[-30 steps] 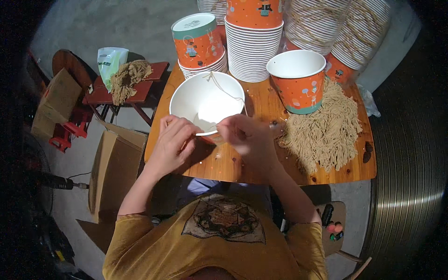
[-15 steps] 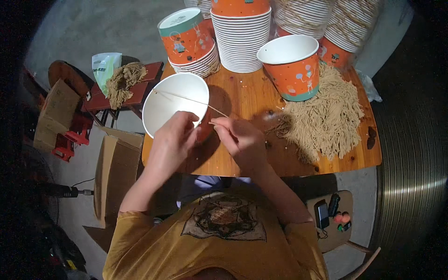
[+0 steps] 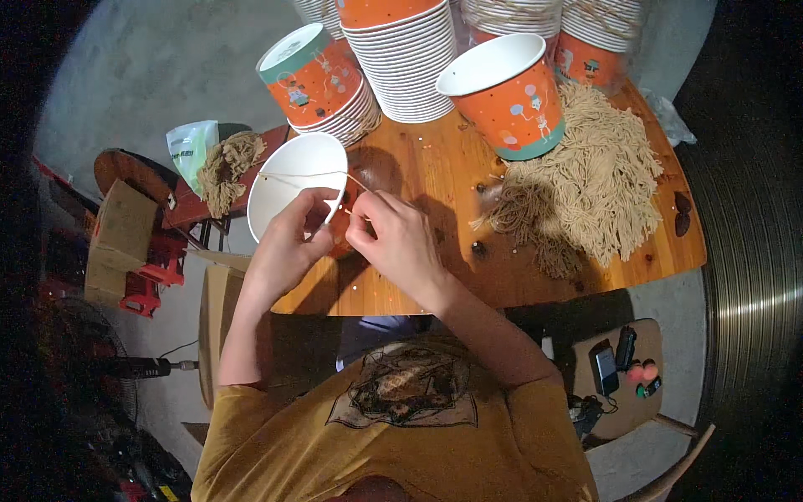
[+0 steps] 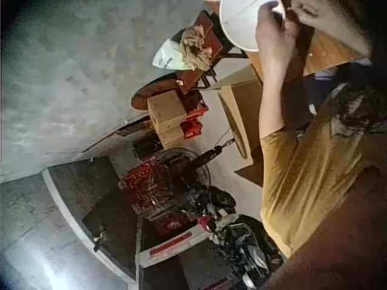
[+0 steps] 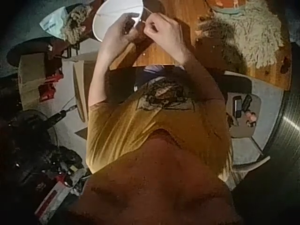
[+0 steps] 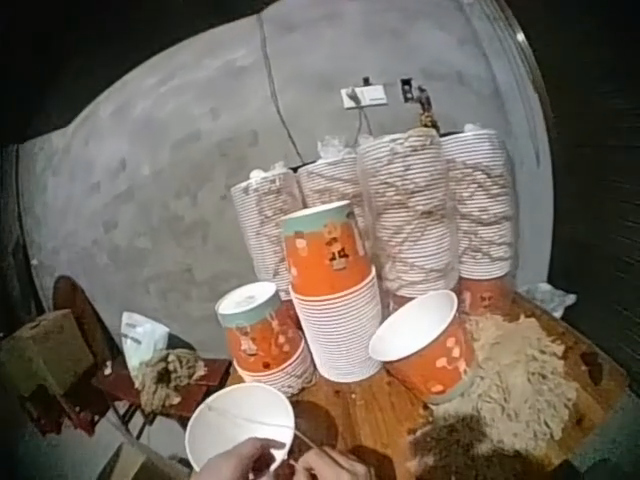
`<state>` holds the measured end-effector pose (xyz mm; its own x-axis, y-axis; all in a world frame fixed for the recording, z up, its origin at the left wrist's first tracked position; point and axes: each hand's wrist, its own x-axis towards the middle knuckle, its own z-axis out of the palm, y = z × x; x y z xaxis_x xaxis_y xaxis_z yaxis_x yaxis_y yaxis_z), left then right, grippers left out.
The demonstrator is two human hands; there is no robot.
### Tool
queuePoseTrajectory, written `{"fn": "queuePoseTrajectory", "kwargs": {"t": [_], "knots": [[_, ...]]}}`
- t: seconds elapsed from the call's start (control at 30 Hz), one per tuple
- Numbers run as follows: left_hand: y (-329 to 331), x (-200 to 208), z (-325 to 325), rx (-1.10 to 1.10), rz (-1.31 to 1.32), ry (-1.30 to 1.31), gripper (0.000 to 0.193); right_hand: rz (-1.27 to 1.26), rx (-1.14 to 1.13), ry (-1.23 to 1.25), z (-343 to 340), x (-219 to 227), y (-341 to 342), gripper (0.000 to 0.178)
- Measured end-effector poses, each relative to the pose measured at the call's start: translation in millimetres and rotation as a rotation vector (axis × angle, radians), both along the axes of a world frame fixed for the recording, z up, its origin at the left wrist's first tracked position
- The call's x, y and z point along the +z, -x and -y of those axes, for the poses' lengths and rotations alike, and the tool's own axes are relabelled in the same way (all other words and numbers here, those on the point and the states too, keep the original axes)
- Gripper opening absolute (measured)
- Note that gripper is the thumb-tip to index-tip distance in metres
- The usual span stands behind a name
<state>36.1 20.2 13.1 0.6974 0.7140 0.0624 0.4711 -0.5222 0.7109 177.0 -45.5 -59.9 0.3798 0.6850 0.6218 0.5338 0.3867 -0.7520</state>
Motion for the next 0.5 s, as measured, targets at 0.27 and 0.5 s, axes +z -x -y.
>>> {"fn": "queuePoseTrajectory", "kwargs": {"t": [0.27,0.5], "knots": [[-2,0,0,0.015,-0.023,-0.017,0.037,-0.008,0.016,0.012,-6,5,0,0.01],[1,9,-1,-0.057,-0.03,0.01,0.037,0.017,0.016,0.023,-13,5,2,0.01]]}}
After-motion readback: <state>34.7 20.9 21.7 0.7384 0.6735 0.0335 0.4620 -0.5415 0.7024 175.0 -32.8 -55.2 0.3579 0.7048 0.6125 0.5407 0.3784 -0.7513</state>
